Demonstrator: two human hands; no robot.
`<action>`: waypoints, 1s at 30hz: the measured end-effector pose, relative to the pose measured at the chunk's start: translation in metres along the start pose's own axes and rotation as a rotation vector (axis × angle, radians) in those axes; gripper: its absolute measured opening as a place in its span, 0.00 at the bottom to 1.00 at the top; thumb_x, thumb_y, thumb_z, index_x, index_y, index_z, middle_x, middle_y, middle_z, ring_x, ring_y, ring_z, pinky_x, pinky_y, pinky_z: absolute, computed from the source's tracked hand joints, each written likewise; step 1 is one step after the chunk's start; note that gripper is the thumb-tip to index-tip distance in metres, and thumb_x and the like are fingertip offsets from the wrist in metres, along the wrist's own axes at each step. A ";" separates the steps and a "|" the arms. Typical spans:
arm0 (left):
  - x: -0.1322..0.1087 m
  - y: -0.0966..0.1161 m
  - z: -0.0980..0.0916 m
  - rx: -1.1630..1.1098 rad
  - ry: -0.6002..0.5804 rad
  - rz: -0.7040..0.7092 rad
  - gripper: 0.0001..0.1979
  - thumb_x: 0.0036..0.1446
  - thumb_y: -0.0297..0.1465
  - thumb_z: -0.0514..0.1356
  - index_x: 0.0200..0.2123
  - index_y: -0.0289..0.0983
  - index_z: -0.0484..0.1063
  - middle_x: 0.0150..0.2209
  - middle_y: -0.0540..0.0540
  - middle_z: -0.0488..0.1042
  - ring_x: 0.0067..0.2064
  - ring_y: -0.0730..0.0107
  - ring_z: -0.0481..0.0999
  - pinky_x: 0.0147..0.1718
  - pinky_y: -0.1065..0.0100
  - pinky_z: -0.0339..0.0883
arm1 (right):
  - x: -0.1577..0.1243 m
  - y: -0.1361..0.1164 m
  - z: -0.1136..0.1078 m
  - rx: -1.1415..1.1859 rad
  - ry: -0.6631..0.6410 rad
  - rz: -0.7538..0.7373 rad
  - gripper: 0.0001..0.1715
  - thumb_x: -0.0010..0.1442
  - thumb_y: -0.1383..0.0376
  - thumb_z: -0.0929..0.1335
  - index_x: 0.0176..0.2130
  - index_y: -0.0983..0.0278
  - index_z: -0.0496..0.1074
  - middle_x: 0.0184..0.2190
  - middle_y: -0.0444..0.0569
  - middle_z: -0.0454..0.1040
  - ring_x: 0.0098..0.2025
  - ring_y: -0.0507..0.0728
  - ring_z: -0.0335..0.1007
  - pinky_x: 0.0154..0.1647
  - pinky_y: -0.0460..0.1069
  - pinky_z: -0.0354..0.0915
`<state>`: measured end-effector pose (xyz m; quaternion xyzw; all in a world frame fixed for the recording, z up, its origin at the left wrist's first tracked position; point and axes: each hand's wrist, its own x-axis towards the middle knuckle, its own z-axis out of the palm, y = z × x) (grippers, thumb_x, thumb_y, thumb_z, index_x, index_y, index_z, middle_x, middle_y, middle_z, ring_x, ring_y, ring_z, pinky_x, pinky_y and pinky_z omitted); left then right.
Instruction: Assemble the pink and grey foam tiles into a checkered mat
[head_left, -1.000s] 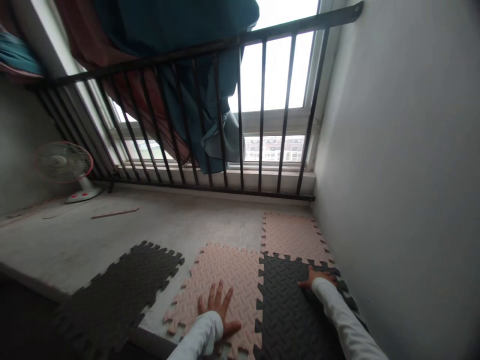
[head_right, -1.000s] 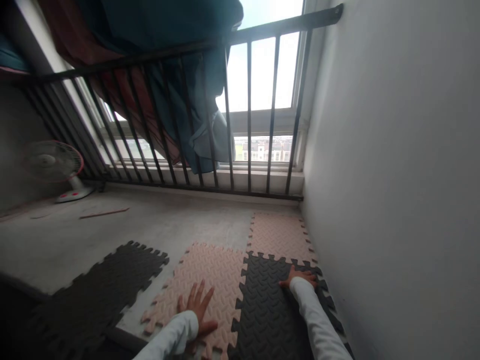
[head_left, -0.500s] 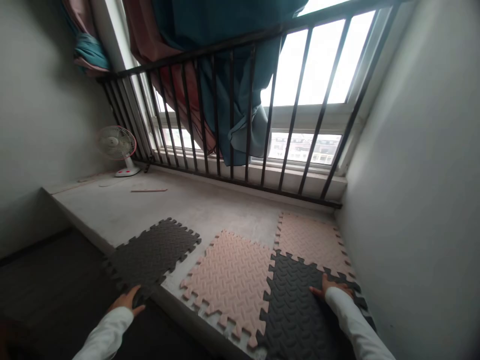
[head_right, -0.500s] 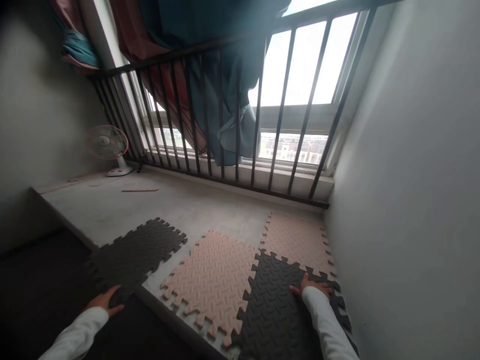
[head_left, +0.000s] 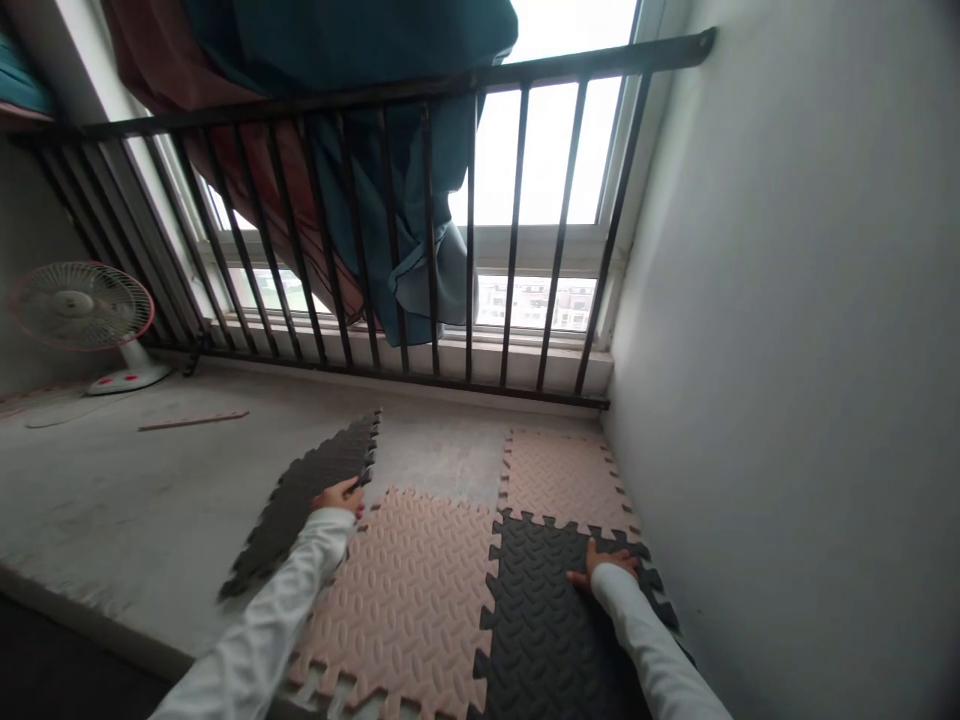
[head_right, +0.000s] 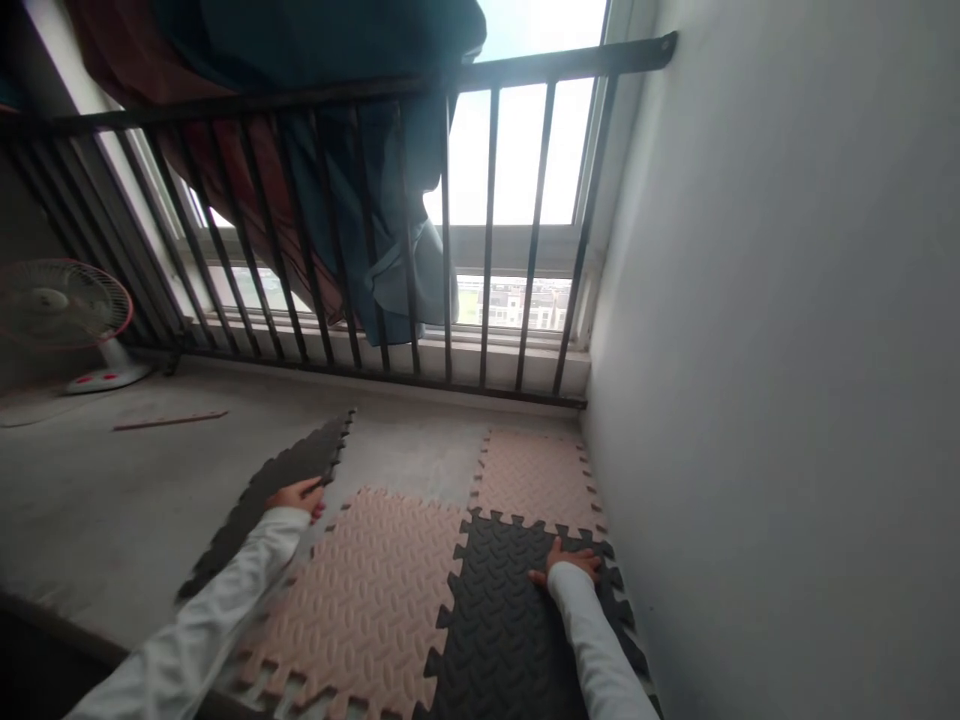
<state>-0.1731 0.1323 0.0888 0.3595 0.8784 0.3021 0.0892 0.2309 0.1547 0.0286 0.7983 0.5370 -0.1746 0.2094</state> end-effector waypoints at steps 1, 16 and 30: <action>-0.002 0.026 0.016 -0.009 -0.033 0.044 0.18 0.51 0.32 0.50 0.45 0.36 0.67 0.20 0.52 0.74 0.20 0.79 0.71 0.23 0.78 0.64 | -0.001 0.000 0.000 0.000 -0.003 -0.003 0.60 0.37 0.41 0.64 0.59 0.68 0.40 0.57 0.73 0.41 0.57 0.75 0.39 0.47 0.68 0.48; -0.084 0.139 0.175 0.323 -0.443 0.579 0.17 0.51 0.31 0.49 0.42 0.39 0.70 0.40 0.42 0.74 0.43 0.65 0.71 0.40 0.69 0.63 | -0.004 0.002 0.005 -0.023 0.056 -0.037 0.53 0.41 0.46 0.66 0.58 0.63 0.43 0.56 0.73 0.44 0.57 0.77 0.39 0.44 0.73 0.45; -0.088 0.129 0.185 0.568 -0.552 0.747 0.17 0.50 0.31 0.47 0.42 0.41 0.69 0.41 0.42 0.74 0.42 0.63 0.72 0.39 0.66 0.65 | -0.005 0.002 0.004 -0.009 0.056 -0.055 0.53 0.41 0.46 0.66 0.58 0.64 0.44 0.56 0.74 0.43 0.57 0.78 0.38 0.42 0.73 0.47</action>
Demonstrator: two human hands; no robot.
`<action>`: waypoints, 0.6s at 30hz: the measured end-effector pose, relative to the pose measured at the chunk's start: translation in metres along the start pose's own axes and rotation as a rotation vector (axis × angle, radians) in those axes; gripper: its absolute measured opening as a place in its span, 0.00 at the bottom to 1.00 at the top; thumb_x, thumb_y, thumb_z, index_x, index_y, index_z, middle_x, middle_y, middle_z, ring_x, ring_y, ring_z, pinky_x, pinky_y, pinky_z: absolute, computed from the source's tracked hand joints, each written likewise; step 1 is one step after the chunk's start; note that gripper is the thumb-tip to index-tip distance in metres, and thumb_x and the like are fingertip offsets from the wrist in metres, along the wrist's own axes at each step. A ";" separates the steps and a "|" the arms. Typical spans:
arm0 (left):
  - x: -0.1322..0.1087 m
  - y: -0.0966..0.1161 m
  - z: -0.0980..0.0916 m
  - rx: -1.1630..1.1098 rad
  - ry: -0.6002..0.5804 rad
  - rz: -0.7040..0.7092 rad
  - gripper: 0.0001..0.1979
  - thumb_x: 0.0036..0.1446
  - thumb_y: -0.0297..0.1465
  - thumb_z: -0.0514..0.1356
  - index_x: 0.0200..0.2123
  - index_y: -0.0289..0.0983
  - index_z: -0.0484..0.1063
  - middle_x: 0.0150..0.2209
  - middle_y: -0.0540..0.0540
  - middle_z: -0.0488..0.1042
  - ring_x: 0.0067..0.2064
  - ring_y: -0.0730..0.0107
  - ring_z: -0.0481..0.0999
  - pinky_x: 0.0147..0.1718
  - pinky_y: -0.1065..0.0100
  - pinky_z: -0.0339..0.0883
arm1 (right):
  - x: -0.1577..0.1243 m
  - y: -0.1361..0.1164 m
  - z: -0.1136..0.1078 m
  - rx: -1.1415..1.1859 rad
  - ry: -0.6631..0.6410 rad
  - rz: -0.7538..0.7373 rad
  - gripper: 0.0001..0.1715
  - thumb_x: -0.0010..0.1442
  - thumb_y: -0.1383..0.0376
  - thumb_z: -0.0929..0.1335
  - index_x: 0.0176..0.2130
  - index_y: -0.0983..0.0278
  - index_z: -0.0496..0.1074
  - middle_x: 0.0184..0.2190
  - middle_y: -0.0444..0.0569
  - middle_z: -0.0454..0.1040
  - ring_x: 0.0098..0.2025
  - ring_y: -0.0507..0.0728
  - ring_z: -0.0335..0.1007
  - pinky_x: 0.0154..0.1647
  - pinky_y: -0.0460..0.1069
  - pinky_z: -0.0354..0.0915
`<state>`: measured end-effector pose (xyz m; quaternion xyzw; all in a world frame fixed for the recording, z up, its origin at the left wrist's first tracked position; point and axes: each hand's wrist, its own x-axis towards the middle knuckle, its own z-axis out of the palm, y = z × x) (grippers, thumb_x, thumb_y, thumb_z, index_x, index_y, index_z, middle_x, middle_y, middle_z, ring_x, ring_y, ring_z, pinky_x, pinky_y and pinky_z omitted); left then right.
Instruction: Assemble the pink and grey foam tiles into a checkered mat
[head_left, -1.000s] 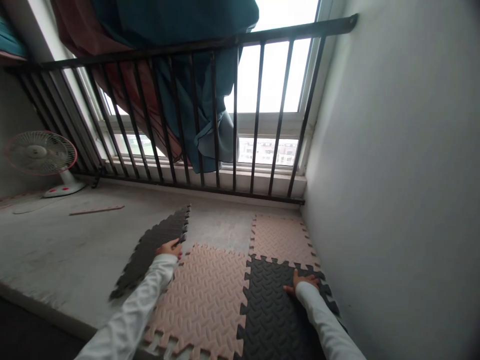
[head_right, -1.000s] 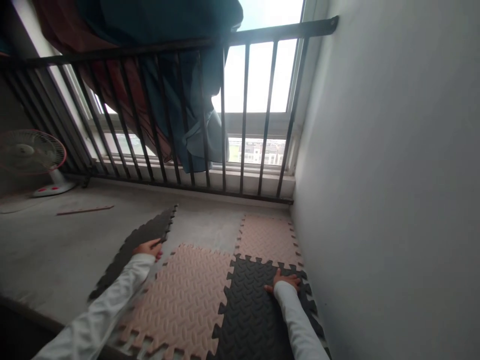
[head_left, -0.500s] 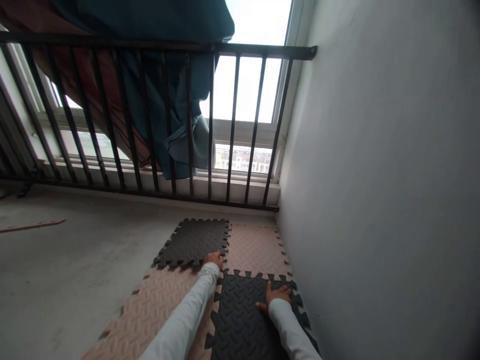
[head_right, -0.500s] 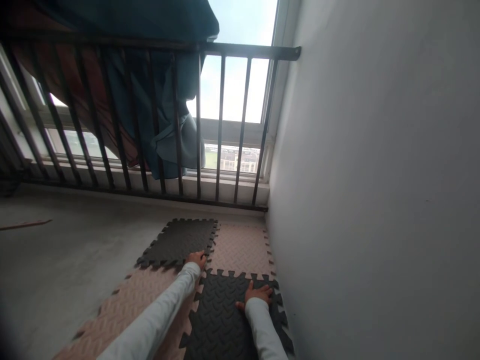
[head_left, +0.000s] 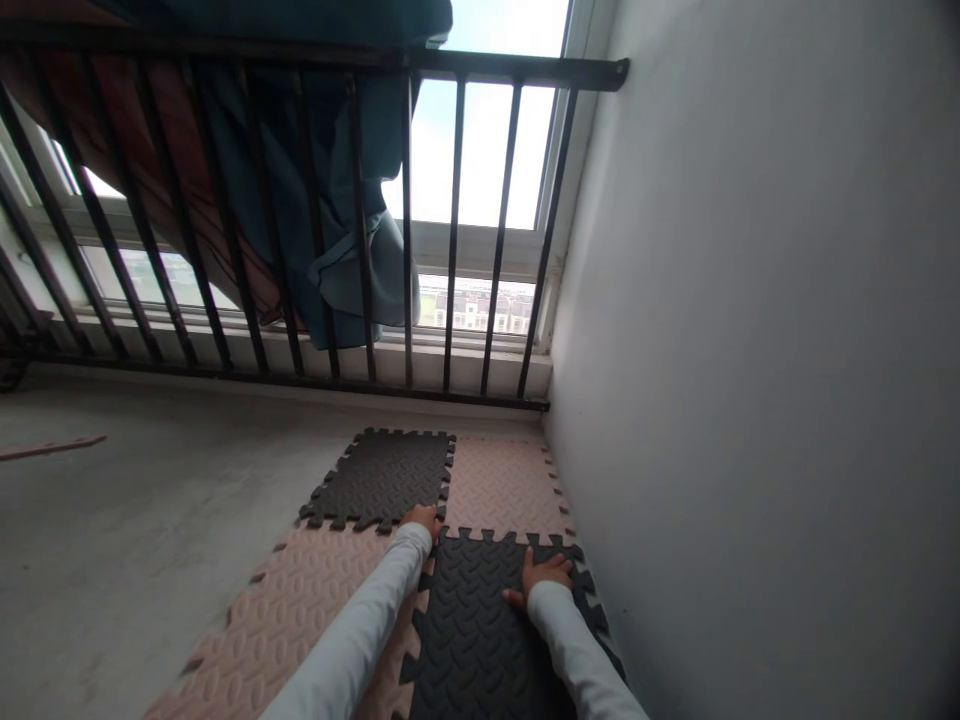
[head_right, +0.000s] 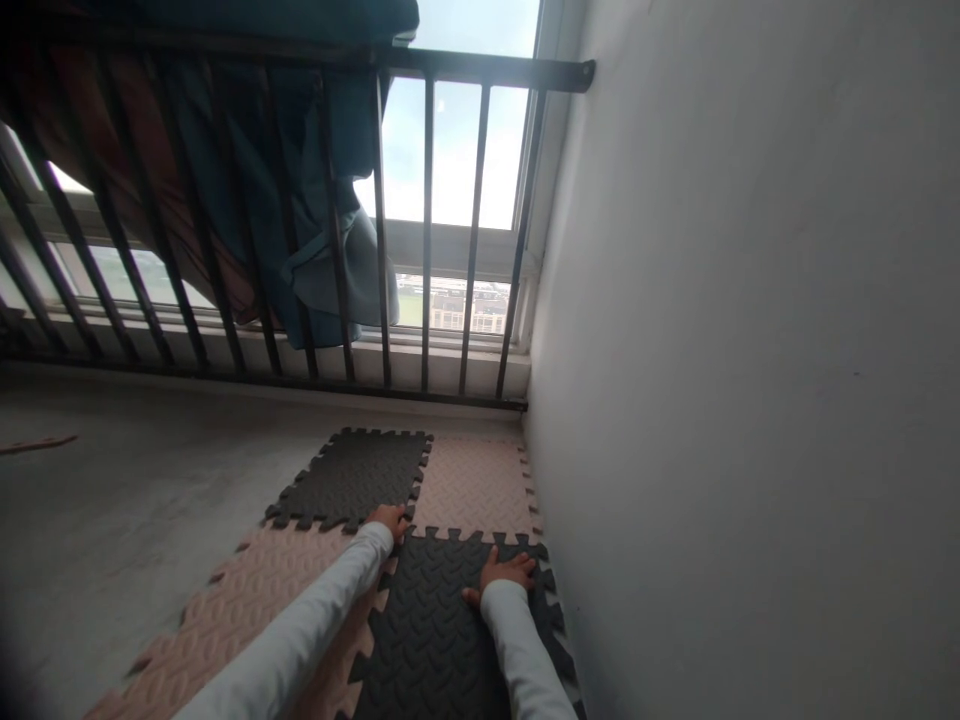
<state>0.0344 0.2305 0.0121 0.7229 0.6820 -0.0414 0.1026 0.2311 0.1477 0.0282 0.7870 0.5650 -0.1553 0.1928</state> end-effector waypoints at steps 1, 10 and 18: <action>0.000 0.000 -0.001 0.012 -0.009 0.010 0.17 0.50 0.31 0.48 0.41 0.40 0.70 0.40 0.41 0.74 0.42 0.63 0.72 0.38 0.66 0.66 | 0.001 0.000 0.000 -0.003 -0.006 0.001 0.54 0.41 0.45 0.66 0.58 0.65 0.43 0.57 0.74 0.43 0.57 0.78 0.38 0.42 0.73 0.47; -0.001 0.010 -0.008 0.128 -0.076 0.104 0.15 0.47 0.27 0.52 0.39 0.37 0.72 0.42 0.37 0.72 0.45 0.57 0.70 0.41 0.60 0.64 | 0.002 0.000 0.001 -0.004 -0.017 -0.014 0.63 0.33 0.39 0.65 0.58 0.67 0.42 0.56 0.77 0.41 0.57 0.79 0.37 0.43 0.74 0.45; -0.002 0.002 -0.011 0.121 -0.070 0.091 0.17 0.49 0.32 0.51 0.43 0.40 0.69 0.44 0.39 0.71 0.49 0.59 0.65 0.41 0.59 0.63 | 0.000 0.001 0.000 -0.032 -0.024 -0.020 0.58 0.38 0.40 0.64 0.59 0.65 0.41 0.56 0.76 0.41 0.57 0.78 0.37 0.43 0.74 0.44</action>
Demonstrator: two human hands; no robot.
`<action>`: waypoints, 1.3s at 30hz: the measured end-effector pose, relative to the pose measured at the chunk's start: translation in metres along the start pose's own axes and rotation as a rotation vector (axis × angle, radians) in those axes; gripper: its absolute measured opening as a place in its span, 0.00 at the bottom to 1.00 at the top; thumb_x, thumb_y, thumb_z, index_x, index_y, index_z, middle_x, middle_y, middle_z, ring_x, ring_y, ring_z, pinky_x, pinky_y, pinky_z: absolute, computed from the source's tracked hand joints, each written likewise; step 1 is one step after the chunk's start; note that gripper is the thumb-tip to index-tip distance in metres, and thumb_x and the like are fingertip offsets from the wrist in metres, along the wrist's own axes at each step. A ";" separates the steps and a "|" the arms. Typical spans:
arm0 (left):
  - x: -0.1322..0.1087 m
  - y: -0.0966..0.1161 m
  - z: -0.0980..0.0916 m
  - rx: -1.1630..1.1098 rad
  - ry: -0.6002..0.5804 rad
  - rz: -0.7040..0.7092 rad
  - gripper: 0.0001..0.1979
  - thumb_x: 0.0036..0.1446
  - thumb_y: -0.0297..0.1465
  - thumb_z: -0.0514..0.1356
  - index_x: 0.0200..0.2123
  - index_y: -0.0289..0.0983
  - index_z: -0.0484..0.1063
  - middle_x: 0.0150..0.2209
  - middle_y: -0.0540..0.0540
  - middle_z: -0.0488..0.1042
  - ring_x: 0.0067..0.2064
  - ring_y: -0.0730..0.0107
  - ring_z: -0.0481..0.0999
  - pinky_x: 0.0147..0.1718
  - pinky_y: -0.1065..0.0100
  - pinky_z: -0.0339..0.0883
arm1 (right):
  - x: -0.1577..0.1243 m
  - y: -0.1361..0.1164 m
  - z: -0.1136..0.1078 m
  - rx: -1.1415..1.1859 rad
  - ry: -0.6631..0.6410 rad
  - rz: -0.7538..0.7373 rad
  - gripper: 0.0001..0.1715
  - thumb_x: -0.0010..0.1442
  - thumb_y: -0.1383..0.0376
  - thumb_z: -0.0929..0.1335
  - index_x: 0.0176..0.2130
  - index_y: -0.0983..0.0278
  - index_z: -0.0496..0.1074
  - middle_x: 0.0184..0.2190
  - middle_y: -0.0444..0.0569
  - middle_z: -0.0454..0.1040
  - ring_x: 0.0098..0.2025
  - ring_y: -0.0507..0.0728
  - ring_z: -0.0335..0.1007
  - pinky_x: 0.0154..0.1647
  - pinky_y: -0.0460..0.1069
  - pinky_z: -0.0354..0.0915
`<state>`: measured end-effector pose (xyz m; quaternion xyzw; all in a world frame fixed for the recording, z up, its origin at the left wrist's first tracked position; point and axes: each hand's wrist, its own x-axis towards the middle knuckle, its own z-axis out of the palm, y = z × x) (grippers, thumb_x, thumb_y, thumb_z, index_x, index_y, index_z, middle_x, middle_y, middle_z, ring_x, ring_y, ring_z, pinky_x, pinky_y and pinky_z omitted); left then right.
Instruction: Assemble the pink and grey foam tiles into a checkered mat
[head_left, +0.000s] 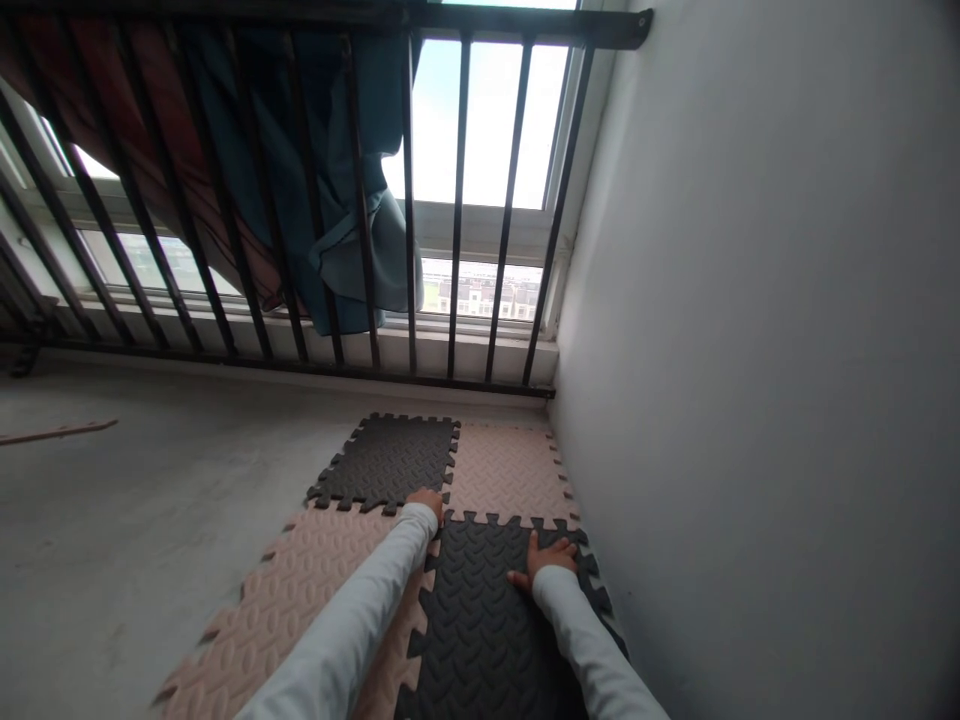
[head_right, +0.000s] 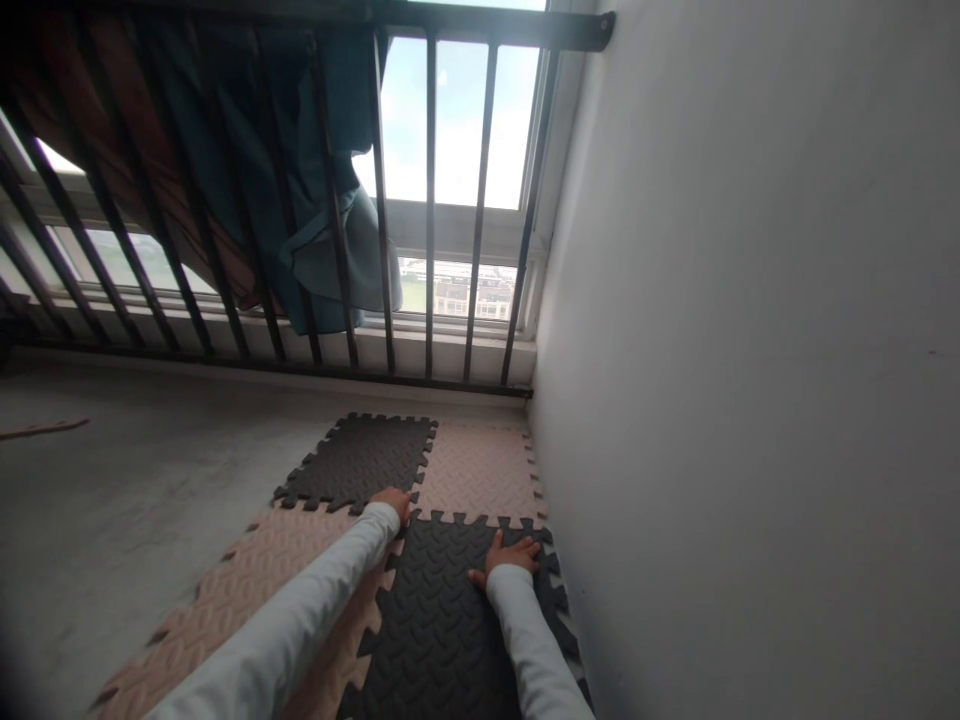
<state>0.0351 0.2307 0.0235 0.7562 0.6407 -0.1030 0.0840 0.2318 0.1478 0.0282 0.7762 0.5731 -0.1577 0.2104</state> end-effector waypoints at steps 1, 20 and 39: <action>-0.001 -0.001 0.002 0.002 0.025 0.002 0.17 0.50 0.33 0.50 0.44 0.41 0.68 0.46 0.40 0.69 0.51 0.58 0.63 0.43 0.57 0.61 | 0.000 0.000 0.000 -0.004 0.000 -0.003 0.57 0.39 0.41 0.64 0.59 0.65 0.41 0.56 0.76 0.42 0.57 0.78 0.37 0.43 0.74 0.44; -0.029 -0.064 0.045 -0.123 0.077 -0.101 0.28 0.54 0.39 0.39 0.58 0.35 0.45 0.61 0.45 0.40 0.61 0.65 0.41 0.56 0.58 0.41 | 0.002 -0.001 0.003 -0.010 0.015 0.028 0.52 0.43 0.43 0.63 0.59 0.62 0.41 0.57 0.74 0.42 0.57 0.77 0.39 0.42 0.72 0.47; -0.043 -0.065 0.043 -0.068 0.059 -0.037 0.29 0.50 0.49 0.42 0.55 0.50 0.49 0.61 0.47 0.45 0.60 0.56 0.43 0.54 0.46 0.35 | 0.001 -0.001 0.000 0.008 -0.013 0.029 0.57 0.39 0.40 0.62 0.59 0.64 0.40 0.57 0.75 0.40 0.57 0.78 0.36 0.44 0.74 0.43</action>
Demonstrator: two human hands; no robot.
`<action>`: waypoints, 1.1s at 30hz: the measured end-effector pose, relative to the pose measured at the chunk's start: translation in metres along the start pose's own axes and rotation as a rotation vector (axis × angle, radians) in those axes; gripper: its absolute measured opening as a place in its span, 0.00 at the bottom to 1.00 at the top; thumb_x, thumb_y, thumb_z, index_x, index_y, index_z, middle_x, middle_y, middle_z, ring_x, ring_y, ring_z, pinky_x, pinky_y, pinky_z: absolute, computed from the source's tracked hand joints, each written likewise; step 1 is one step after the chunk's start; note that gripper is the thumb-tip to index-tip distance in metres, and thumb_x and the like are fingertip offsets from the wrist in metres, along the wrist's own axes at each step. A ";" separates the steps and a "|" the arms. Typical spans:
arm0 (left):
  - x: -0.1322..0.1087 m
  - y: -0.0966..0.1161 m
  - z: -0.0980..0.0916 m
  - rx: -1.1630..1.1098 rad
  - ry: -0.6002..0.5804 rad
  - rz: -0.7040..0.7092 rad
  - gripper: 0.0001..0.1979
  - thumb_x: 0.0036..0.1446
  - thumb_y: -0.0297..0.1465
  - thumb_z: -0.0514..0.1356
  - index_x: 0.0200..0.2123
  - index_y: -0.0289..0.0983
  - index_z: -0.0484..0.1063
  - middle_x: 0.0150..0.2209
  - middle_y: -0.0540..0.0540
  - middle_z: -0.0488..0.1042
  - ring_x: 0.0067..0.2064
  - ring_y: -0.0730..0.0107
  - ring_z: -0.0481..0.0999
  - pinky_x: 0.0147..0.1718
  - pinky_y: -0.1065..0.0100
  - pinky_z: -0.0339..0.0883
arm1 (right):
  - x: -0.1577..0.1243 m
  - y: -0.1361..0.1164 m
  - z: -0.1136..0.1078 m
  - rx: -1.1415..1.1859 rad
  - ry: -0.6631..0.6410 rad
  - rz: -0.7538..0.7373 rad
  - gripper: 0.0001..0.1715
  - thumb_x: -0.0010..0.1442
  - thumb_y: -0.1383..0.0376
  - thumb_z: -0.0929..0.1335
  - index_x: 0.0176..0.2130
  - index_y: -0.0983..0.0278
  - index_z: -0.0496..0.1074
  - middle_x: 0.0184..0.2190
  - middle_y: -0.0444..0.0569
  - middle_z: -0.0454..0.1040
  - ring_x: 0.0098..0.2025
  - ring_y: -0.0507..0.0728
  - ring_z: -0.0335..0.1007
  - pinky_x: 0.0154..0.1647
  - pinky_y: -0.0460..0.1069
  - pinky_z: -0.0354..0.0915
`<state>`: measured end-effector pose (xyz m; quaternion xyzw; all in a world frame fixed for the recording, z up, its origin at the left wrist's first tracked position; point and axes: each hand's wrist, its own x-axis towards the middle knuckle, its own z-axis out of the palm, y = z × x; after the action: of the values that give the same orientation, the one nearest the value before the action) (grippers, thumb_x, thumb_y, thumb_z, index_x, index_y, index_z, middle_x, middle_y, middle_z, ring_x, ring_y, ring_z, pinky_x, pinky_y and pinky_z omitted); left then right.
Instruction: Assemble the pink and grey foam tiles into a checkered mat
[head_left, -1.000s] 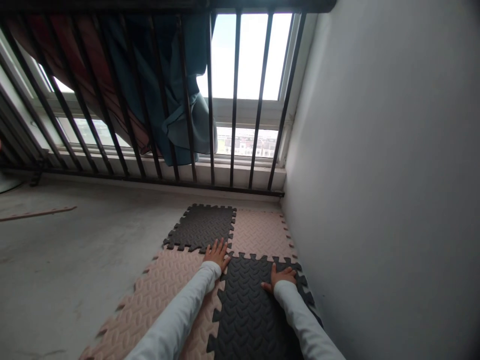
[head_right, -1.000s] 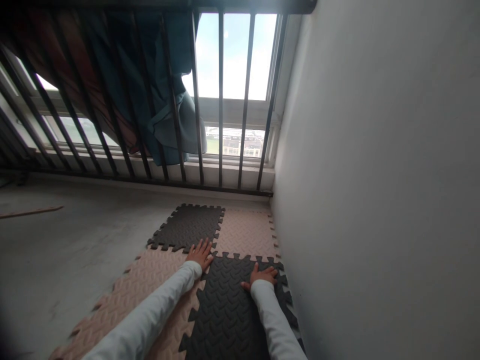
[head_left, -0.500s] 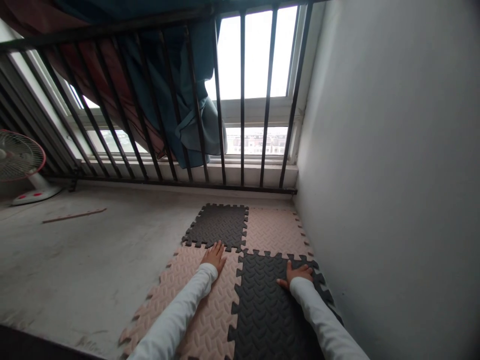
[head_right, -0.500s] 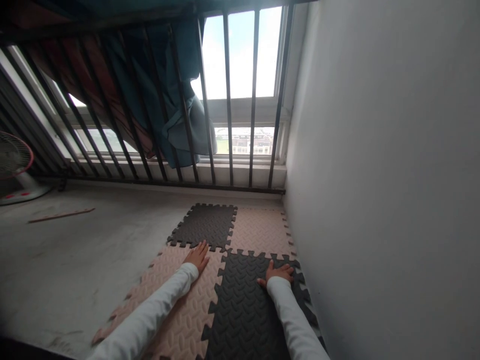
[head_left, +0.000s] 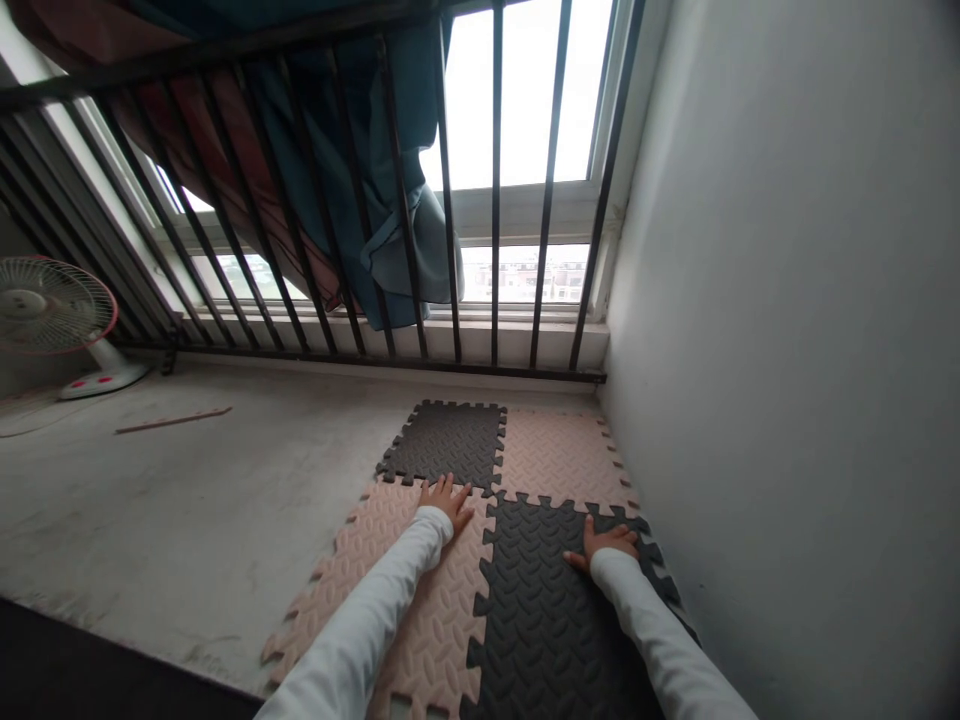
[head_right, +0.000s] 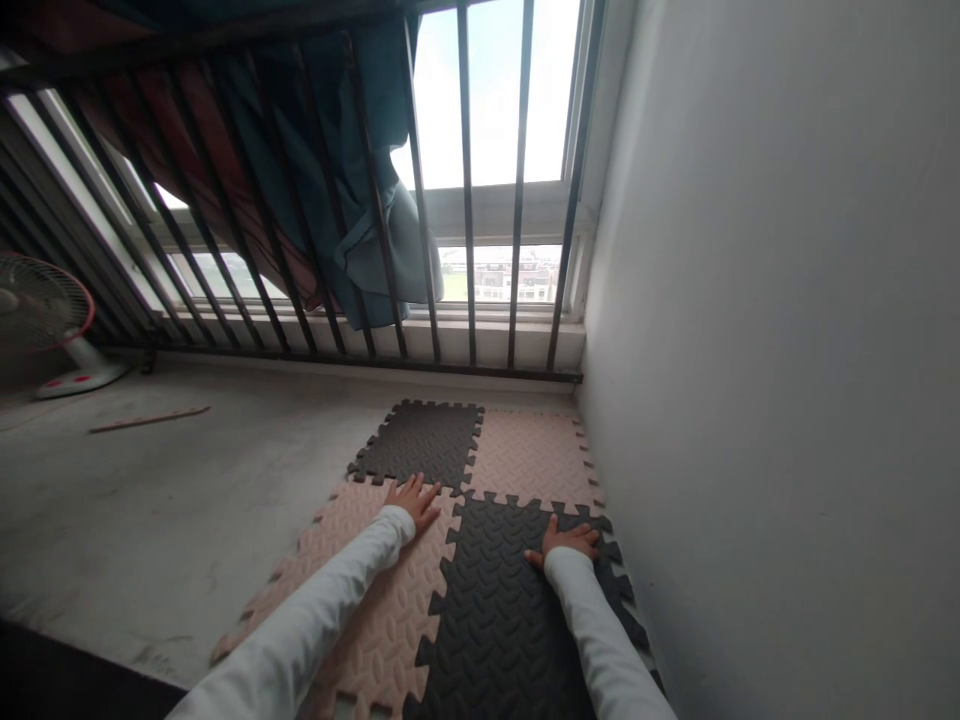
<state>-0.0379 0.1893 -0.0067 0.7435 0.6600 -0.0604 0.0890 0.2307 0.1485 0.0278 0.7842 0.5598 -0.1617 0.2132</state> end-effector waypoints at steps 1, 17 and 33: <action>0.001 -0.003 0.000 -0.001 0.003 -0.009 0.29 0.51 0.48 0.42 0.56 0.48 0.49 0.61 0.47 0.45 0.60 0.57 0.43 0.54 0.47 0.36 | 0.000 0.000 0.000 0.001 0.007 0.001 0.56 0.40 0.41 0.63 0.59 0.65 0.40 0.57 0.75 0.41 0.57 0.78 0.36 0.44 0.74 0.43; -0.005 -0.009 0.006 -0.021 0.295 -0.359 0.28 0.52 0.40 0.45 0.49 0.26 0.61 0.47 0.34 0.64 0.49 0.57 0.60 0.49 0.63 0.52 | -0.001 -0.001 -0.003 -0.028 -0.019 0.011 0.52 0.45 0.43 0.61 0.59 0.63 0.38 0.57 0.73 0.41 0.57 0.77 0.37 0.43 0.72 0.45; 0.003 -0.053 0.003 -0.058 0.163 -0.444 0.27 0.55 0.39 0.40 0.55 0.31 0.52 0.59 0.39 0.49 0.58 0.60 0.50 0.52 0.60 0.48 | -0.001 0.000 -0.002 -0.026 -0.005 -0.002 0.51 0.45 0.44 0.61 0.59 0.63 0.39 0.57 0.72 0.43 0.57 0.76 0.38 0.43 0.72 0.46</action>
<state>-0.0902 0.1978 -0.0136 0.5797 0.8138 0.0006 0.0414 0.2303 0.1485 0.0304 0.7803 0.5623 -0.1567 0.2247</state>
